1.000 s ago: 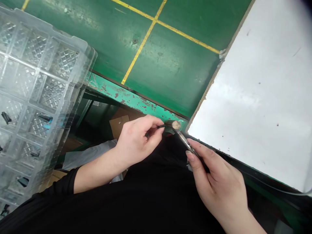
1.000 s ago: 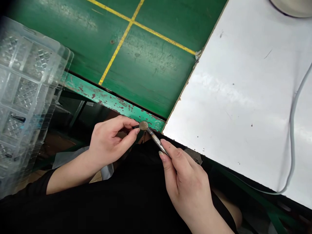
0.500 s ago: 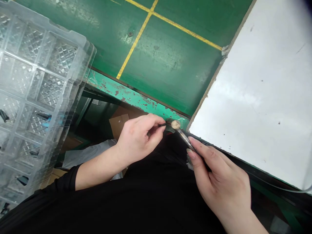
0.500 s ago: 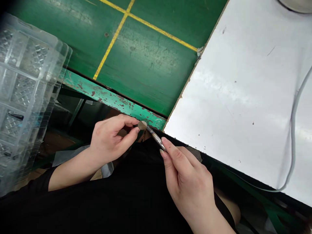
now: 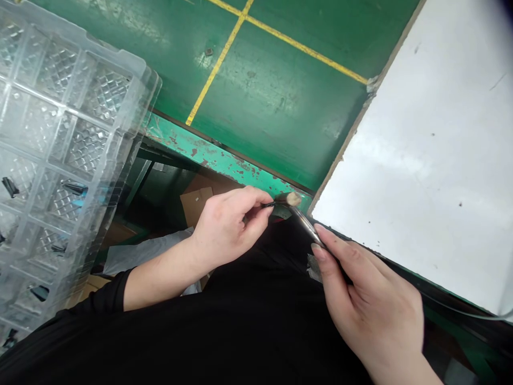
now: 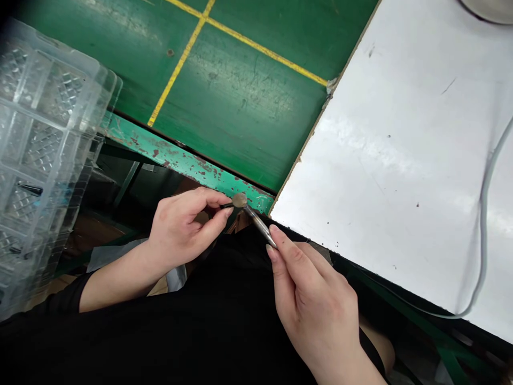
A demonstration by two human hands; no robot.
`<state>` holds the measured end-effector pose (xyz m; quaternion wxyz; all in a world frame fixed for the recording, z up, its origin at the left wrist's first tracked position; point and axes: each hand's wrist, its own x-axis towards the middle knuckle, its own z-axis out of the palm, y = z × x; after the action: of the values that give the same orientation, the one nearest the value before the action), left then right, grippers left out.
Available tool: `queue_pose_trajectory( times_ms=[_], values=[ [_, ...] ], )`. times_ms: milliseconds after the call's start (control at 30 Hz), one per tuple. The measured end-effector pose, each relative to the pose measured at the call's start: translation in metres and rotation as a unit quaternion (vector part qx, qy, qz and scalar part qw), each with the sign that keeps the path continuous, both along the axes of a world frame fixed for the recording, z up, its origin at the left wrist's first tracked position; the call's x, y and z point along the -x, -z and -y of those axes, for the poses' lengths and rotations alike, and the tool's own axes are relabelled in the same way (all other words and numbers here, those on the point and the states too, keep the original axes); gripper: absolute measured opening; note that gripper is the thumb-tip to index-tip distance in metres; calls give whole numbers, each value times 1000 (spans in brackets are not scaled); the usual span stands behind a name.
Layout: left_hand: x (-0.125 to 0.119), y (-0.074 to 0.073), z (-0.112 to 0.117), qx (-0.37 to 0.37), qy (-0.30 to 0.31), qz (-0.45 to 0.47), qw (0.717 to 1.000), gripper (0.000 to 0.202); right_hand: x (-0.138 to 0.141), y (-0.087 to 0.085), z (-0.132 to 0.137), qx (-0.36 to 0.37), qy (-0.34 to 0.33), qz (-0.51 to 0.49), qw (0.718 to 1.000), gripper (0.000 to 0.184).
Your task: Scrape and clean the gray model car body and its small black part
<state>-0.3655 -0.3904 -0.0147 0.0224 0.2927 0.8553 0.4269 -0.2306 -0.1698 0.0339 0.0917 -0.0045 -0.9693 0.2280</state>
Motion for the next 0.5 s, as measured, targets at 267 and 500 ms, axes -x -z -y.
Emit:
queue_pose_trajectory(
  times_ms=[267, 500],
  values=[
    [0, -1, 1, 8, -2, 9, 1000, 7, -3, -1, 0, 7, 18, 18, 1000, 43],
    [0, -1, 1, 4, 1, 12, 1000, 7, -4, -2, -1, -5, 16, 15, 1000, 42]
  ],
)
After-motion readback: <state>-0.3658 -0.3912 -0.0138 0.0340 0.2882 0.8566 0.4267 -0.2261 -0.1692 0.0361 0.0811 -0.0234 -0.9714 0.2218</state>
